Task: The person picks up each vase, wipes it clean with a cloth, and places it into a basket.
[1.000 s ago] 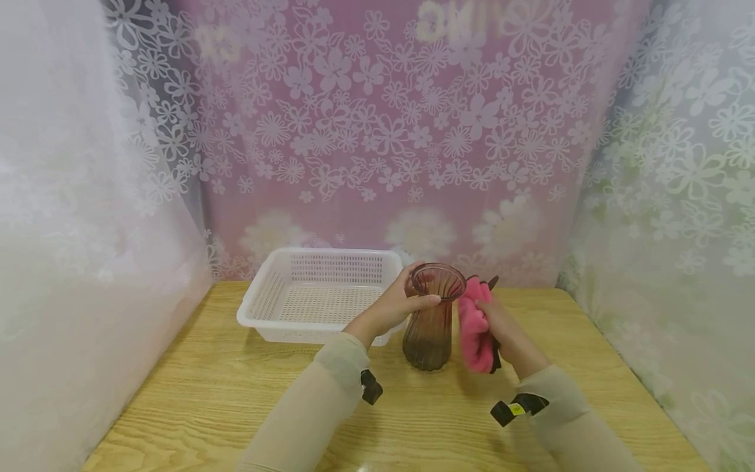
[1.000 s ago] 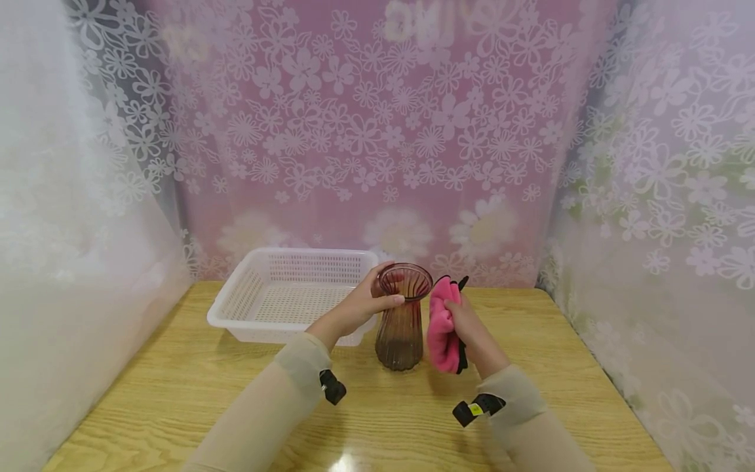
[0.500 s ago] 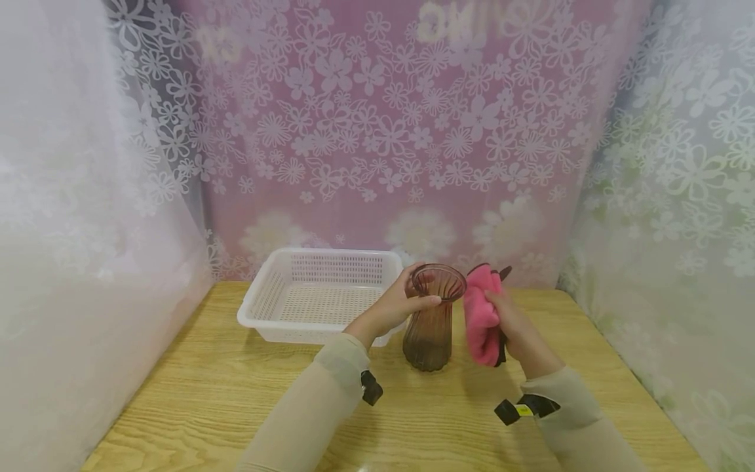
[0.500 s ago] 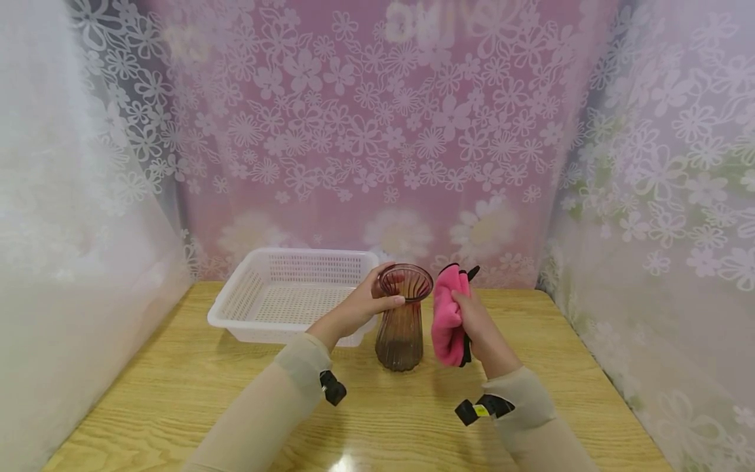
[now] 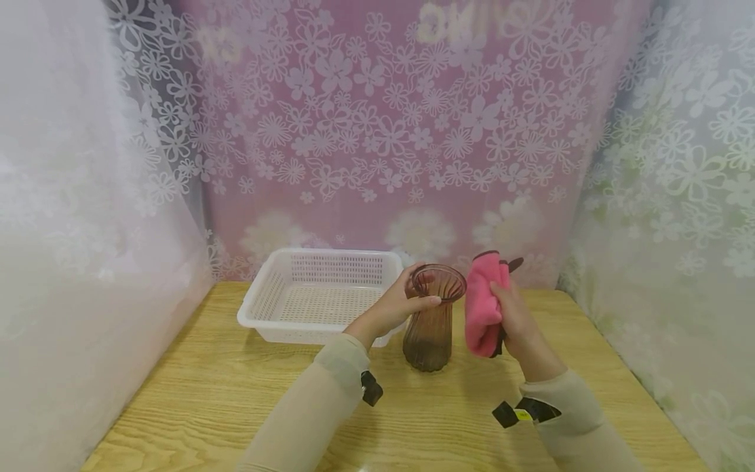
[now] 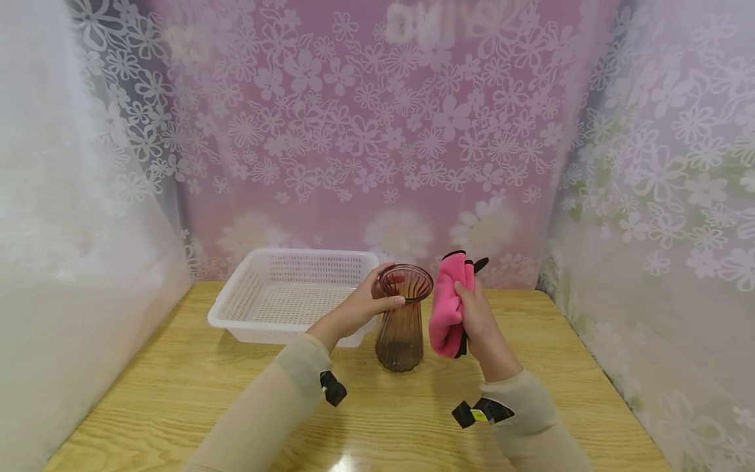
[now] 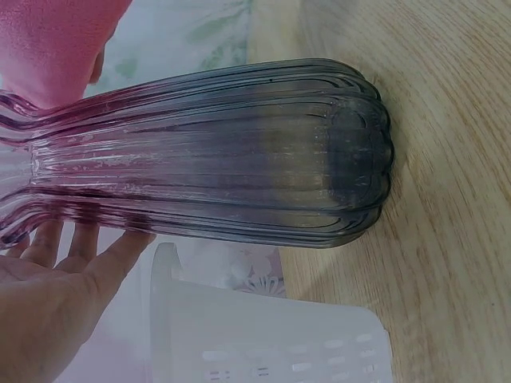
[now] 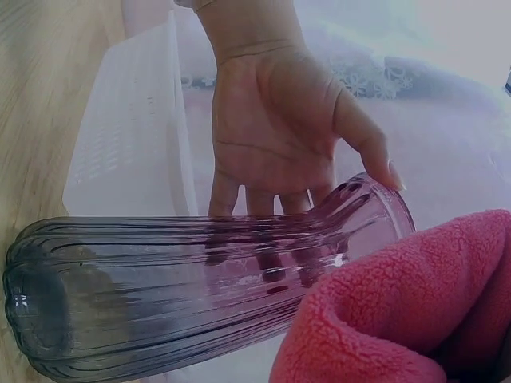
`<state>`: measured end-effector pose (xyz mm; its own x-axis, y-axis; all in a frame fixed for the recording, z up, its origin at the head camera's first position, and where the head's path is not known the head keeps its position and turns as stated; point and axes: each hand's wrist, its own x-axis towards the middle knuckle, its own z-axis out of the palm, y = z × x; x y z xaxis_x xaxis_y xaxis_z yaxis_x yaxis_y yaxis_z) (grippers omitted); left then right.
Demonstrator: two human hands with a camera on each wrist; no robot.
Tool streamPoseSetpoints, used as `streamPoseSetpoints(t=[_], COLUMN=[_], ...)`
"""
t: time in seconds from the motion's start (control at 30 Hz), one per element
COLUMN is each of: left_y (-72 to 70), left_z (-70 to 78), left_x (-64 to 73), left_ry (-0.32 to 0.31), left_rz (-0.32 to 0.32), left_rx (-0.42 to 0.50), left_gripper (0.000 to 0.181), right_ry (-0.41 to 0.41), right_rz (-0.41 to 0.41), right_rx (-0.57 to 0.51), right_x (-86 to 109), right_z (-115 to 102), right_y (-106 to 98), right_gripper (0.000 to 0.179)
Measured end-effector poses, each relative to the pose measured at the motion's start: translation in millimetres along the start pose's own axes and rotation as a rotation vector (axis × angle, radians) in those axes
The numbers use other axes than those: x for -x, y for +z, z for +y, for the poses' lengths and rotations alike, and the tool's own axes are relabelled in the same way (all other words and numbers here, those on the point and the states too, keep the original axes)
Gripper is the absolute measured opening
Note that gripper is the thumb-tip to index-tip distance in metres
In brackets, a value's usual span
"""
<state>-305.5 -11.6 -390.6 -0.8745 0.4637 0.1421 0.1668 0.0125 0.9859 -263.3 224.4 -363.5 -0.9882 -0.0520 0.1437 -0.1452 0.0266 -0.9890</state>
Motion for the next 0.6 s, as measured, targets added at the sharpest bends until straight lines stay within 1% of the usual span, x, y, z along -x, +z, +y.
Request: streamPoseSetpoints(t=[0.07, 0.17, 0.33, 0.43, 0.47, 0.6], left_y=[0.1, 0.4, 0.4, 0.4, 0.5, 0.4], left_z=[0.4, -0.3, -1.2, -1.1, -1.2, -1.8], left_x=[-0.1, -0.8, -1.5, -1.8, -1.9, -2.5], left_ry=[0.0, 0.003, 0.006, 0.007, 0.007, 0.015], left_rz=[0.0, -0.001, -0.002, -0.003, -0.002, 0.002], left_rx=[0.0, 0.005, 0.004, -0.001, -0.001, -0.004], left_gripper=[0.087, 0.086, 0.085, 0.085, 0.085, 0.086], right_ry=[-0.014, -0.031, -0.095, -0.163, -0.198, -0.329], right_rz=[0.016, 0.054, 0.158, 0.228, 0.25, 0.317], right_rx=[-0.004, -0.003, 0.047, 0.092, 0.1, 0.095], right_x=[-0.3, 0.2, 1.7, 1.9, 1.5, -0.7], right_z=[0, 1, 7, 14, 17, 32], right_y=[2, 6, 17, 24, 26, 37], right_gripper=[0.032, 0.037, 0.046, 0.047, 0.047, 0.042])
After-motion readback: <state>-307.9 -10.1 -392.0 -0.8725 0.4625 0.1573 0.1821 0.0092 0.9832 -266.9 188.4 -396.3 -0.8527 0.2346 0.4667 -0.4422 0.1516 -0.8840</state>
